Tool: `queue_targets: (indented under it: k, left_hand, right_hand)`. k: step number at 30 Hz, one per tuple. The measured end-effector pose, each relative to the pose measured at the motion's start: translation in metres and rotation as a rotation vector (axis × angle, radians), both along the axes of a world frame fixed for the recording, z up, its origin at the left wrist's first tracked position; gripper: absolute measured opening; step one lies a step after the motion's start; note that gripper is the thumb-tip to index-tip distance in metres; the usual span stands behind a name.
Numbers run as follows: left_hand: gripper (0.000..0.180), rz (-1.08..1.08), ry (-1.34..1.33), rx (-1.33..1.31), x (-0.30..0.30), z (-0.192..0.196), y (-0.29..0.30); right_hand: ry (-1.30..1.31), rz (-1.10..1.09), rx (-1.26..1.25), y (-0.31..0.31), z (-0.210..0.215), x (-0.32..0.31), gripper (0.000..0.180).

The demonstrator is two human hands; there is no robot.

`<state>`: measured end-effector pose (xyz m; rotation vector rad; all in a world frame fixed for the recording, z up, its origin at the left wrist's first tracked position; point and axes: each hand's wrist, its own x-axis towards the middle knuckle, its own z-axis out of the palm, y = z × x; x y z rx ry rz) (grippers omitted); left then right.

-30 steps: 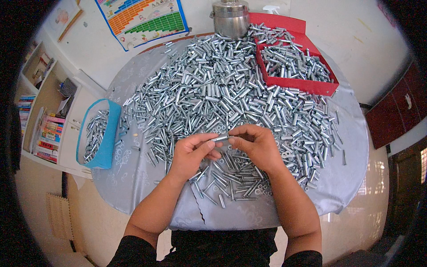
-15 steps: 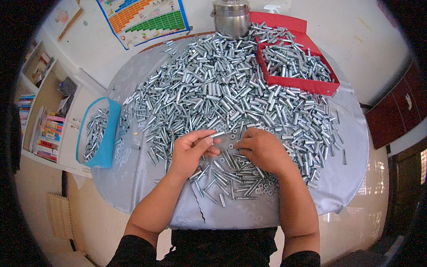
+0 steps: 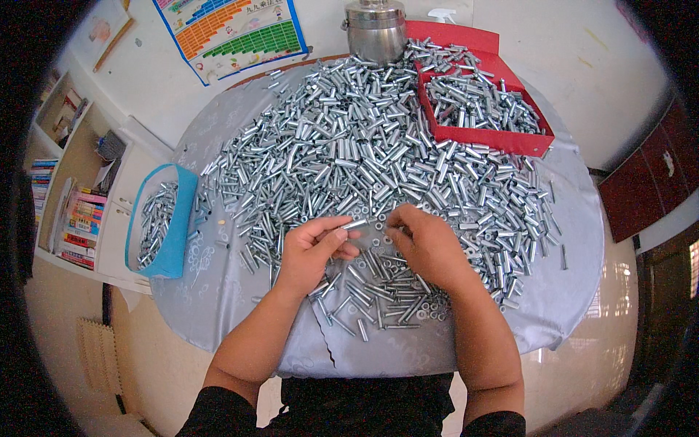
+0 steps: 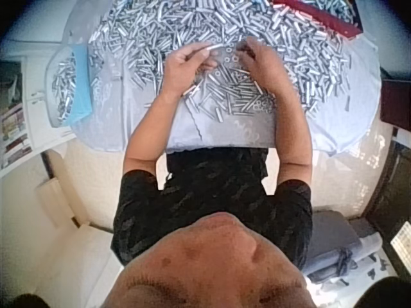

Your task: The person repeatedly picks up metal bolts and washers from a large pile on a table, threads the washers onto the bolts, and places the assembled units back onto the pile. The task continues throughout the clip with no visible change in the overall pile size.

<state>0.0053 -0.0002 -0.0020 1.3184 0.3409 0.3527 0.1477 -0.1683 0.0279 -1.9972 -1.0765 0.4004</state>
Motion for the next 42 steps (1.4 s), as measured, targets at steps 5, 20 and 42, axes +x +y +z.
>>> queue_targets:
  k: [5, 20, 42]
  left_hand:
    - [0.026, -0.011, -0.015, -0.005, 0.000, 0.003, -0.001]
    - [0.026, -0.045, 0.010, 0.001, -0.001, 0.004, -0.001]
    - [0.026, -0.147, -0.024, 0.040, -0.005, 0.009, -0.005]
  right_hand:
    - [0.395, -0.096, 0.323, 0.008, -0.016, 0.001, 0.012]
    - [0.518, -0.052, 0.300, 0.008, -0.011, -0.004, 0.023]
    - [0.230, -0.130, 0.222, 0.008, -0.016, -0.004, 0.032]
